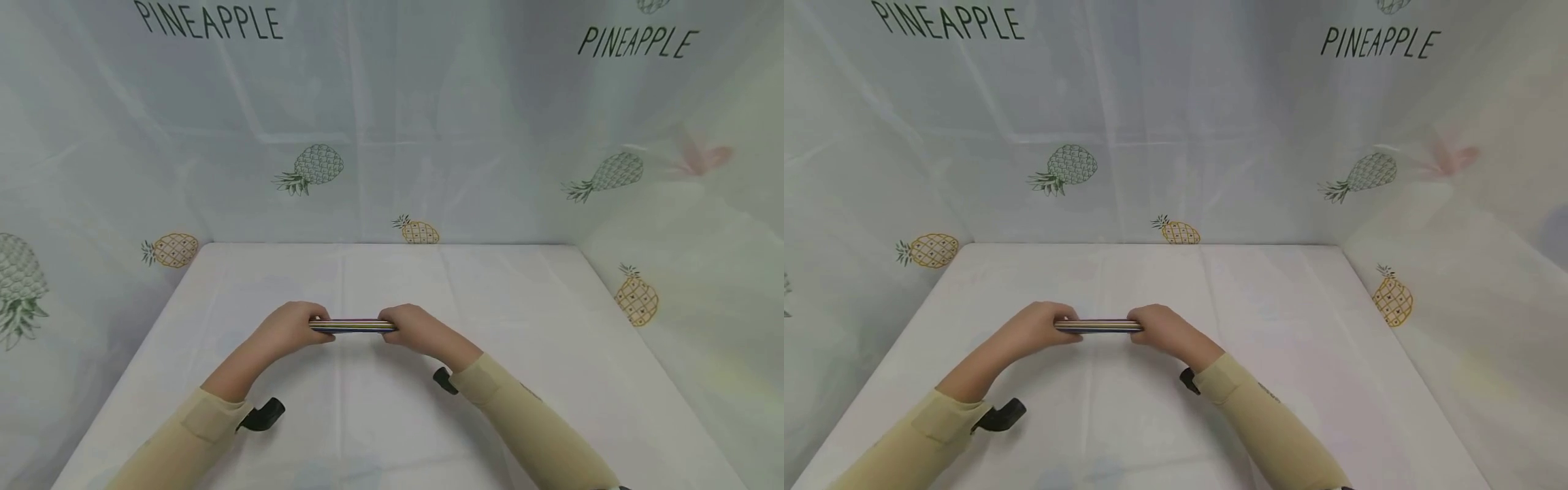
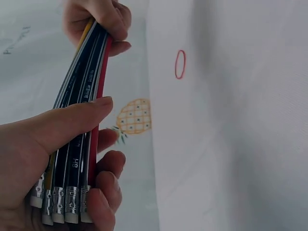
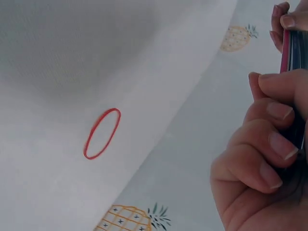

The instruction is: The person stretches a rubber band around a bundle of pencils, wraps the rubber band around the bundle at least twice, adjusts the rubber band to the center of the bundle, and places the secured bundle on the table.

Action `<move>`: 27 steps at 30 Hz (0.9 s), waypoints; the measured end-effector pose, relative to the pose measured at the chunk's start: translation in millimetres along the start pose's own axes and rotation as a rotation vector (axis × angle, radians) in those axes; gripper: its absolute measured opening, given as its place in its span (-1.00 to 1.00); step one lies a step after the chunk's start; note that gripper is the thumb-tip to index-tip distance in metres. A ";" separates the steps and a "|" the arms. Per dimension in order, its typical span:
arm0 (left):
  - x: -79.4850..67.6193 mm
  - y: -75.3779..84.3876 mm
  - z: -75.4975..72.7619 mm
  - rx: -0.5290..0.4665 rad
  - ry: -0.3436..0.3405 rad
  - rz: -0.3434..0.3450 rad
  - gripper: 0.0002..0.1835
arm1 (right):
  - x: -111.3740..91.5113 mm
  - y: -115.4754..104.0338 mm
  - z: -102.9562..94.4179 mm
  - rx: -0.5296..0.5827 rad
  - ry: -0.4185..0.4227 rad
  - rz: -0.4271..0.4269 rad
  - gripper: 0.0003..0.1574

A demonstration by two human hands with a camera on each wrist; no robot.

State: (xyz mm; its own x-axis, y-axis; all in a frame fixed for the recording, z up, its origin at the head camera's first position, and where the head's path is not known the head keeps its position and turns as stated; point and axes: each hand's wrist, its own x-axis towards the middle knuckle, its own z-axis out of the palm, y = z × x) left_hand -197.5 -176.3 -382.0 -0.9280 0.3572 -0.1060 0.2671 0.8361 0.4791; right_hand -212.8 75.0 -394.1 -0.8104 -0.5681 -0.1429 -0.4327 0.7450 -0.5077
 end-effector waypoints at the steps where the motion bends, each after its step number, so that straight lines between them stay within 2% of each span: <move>1: -0.8 0.8 -0.8 -0.001 -0.002 -0.010 -0.84 | -1.8 -1.6 -0.5 -0.025 0.011 -0.003 -0.90; 9: -7.9 7.9 -2.9 -0.031 -0.061 -0.095 -0.80 | -11.9 -9.1 -3.5 -0.184 0.071 -0.070 -0.86; 14: -9.1 8.2 -2.5 -0.016 -0.070 -0.096 -0.81 | -17.0 -13.4 -6.0 -0.195 0.074 -0.108 -0.88; 19: -6.3 7.7 -5.4 0.013 -0.008 -0.031 -0.80 | -18.6 -10.5 -10.8 -0.094 0.087 -0.132 -0.89; 24: -2.5 8.3 -9.5 -0.075 0.062 0.020 -0.77 | -19.8 -2.8 -17.2 0.059 0.138 -0.100 -0.84; 27: -3.6 8.4 -10.6 -0.126 0.106 0.021 -0.70 | -20.4 -0.2 -18.0 0.107 0.140 -0.079 -0.84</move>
State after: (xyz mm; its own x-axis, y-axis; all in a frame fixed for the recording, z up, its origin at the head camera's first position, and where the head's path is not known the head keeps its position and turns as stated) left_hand -194.6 -175.0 -368.3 -0.9465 0.3226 -0.0054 0.2584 0.7677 0.5864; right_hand -203.3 92.8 -375.8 -0.8258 -0.5637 0.0172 -0.4590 0.6540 -0.6013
